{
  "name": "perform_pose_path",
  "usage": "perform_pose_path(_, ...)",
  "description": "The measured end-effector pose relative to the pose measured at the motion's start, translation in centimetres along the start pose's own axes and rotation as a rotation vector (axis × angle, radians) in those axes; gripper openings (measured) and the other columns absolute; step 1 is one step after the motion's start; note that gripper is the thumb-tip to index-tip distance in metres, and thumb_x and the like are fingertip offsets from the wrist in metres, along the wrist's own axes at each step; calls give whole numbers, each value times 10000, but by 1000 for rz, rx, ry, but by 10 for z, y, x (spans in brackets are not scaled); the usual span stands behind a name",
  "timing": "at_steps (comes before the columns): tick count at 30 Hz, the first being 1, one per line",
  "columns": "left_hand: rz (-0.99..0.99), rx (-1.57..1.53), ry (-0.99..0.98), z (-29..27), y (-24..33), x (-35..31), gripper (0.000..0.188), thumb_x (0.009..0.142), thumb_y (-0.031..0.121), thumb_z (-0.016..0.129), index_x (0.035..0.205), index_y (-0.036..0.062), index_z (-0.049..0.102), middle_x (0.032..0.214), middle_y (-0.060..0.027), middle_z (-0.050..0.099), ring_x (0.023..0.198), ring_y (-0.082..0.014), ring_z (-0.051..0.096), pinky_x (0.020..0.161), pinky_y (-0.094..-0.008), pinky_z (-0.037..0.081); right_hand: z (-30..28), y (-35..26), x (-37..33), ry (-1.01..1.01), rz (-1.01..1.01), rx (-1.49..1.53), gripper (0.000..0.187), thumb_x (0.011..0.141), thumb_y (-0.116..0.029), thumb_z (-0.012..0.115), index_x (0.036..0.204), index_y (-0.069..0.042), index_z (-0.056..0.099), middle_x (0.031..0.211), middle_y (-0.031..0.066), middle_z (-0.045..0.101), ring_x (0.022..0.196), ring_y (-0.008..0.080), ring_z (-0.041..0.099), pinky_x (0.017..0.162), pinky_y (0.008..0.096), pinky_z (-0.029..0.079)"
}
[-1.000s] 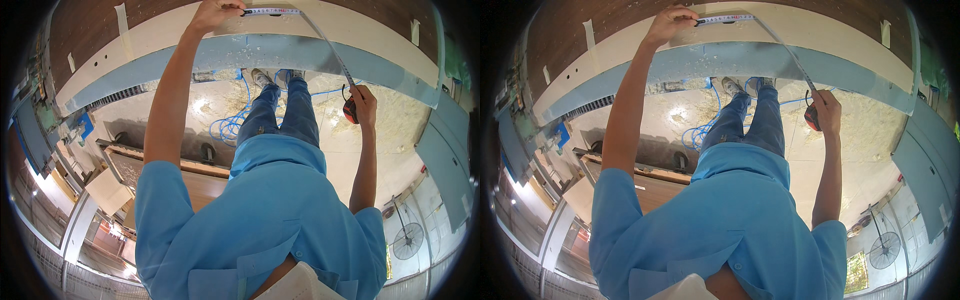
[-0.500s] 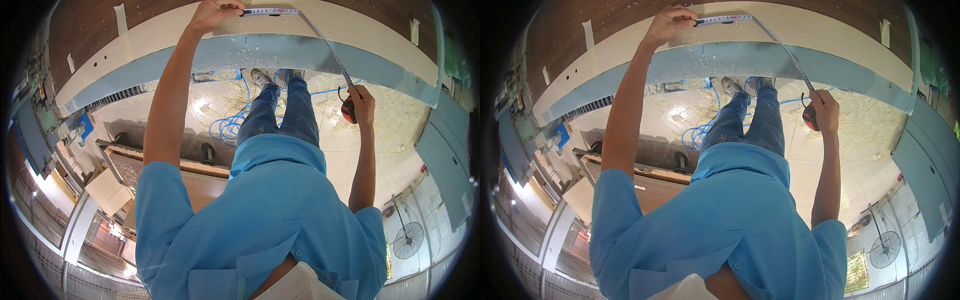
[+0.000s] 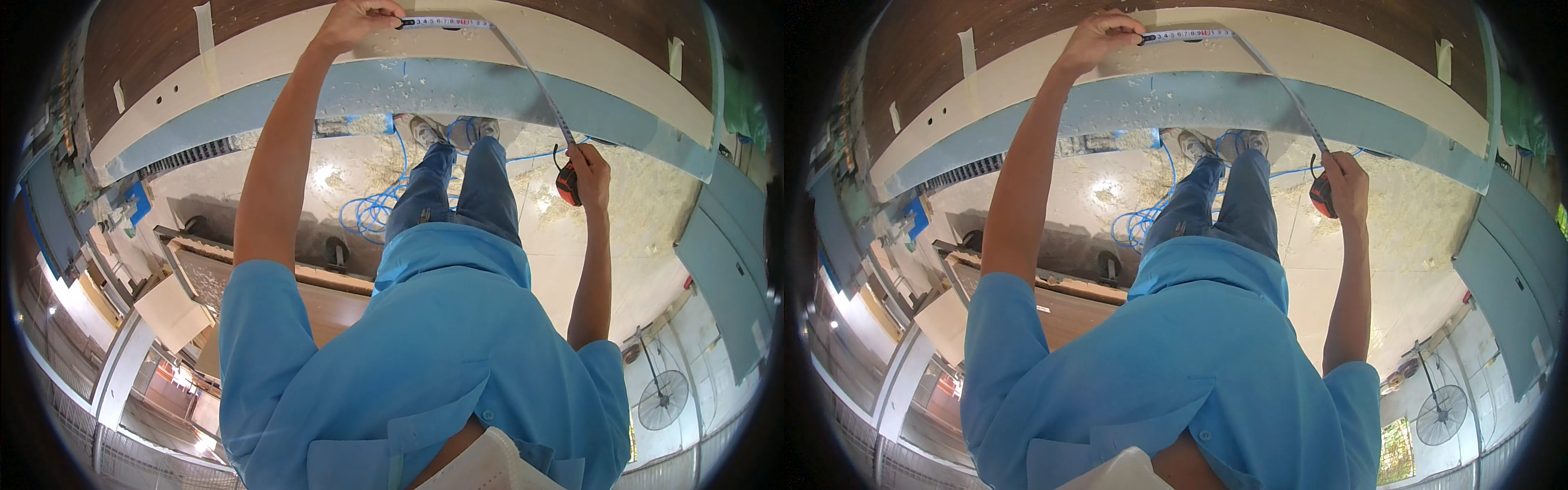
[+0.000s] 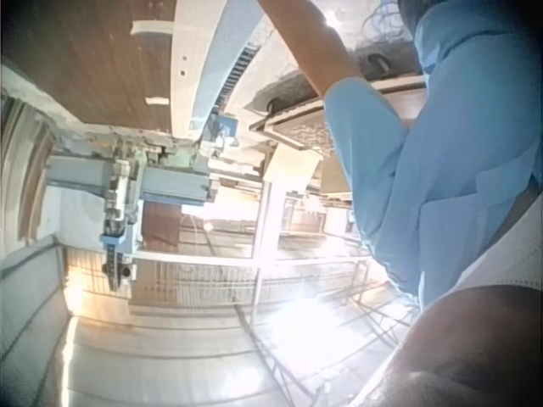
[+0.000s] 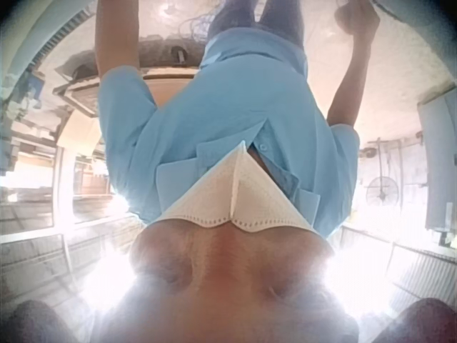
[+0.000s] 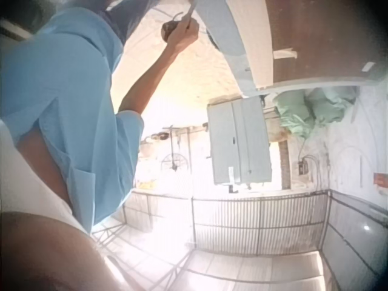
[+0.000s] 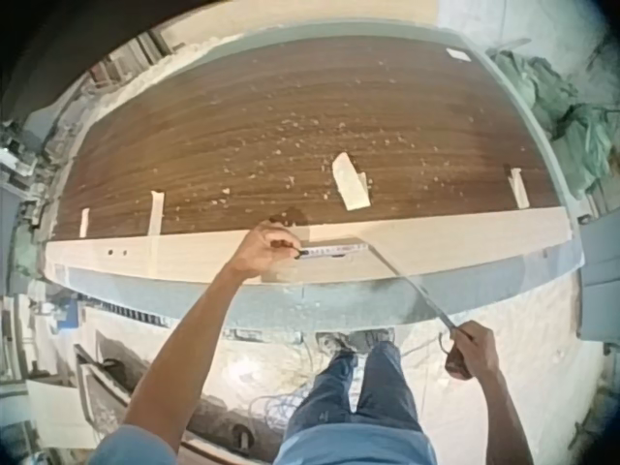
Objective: The person measures a curved wooden panel with a tape measure, then uses a computer mouse at a control station, and later cleans the panel with a blue air gun. The person handles the tape measure, mouse, and air gun while working on the panel.
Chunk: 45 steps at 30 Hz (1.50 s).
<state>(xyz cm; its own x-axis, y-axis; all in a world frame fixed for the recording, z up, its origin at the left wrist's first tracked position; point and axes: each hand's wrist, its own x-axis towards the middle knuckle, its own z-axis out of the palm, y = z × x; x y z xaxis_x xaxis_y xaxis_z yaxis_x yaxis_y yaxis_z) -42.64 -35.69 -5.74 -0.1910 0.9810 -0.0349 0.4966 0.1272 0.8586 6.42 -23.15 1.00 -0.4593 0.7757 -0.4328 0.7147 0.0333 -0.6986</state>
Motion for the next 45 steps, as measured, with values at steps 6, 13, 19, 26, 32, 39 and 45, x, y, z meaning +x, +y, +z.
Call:
perform_pose_path(6,29,35,2,-2,3,-1,148,856,132,771,997,88,769,912,-10,656,874,-136,622,837,-294,515,-3,1,4,-6,20,-15,227,959,-195,634,922,23,687,793,79,637,704,141,588,671,298,465)
perform_pose_path(13,-101,-208,10,5,12,-5,147,873,114,751,1015,75,751,936,-16,674,892,-130,632,835,-290,515,-21,4,20,-69,-58,-122,254,954,-229,629,902,16,672,736,97,608,684,156,574,647,316,458)
perform_pose_path(19,-295,-338,383,15,75,-62,103,927,79,681,1030,77,681,950,19,662,913,-91,590,822,-266,472,-19,-15,34,-189,-111,-22,234,949,-200,605,867,14,653,683,38,545,648,113,500,601,295,408)
perform_pose_path(26,-411,-353,521,10,103,-147,71,938,37,641,1007,51,658,935,1,641,911,-94,576,836,-254,453,28,-65,63,-499,-261,35,201,940,-178,615,906,10,677,704,52,590,650,109,538,609,292,444)
perform_pose_path(32,-396,-555,681,-27,55,-184,194,957,112,656,1124,17,686,1015,-36,693,971,-122,624,868,-287,490,87,-126,49,-689,-416,-134,233,927,-209,631,892,19,666,754,128,620,668,247,596,632,352,458)
perform_pose_path(39,-791,425,1184,-133,-54,-200,326,822,223,744,1051,3,672,901,-154,688,884,-355,660,785,-473,530,158,-151,18,-553,-249,-120,240,947,-195,632,858,27,649,737,115,606,661,193,583,622,340,450)
perform_pose_path(45,-965,453,979,-132,-80,-212,277,870,308,655,923,43,715,969,-188,708,935,-392,675,825,-502,530,224,-163,-36,-528,-115,-82,216,935,-206,642,896,5,669,766,125,623,691,202,602,654,342,473)
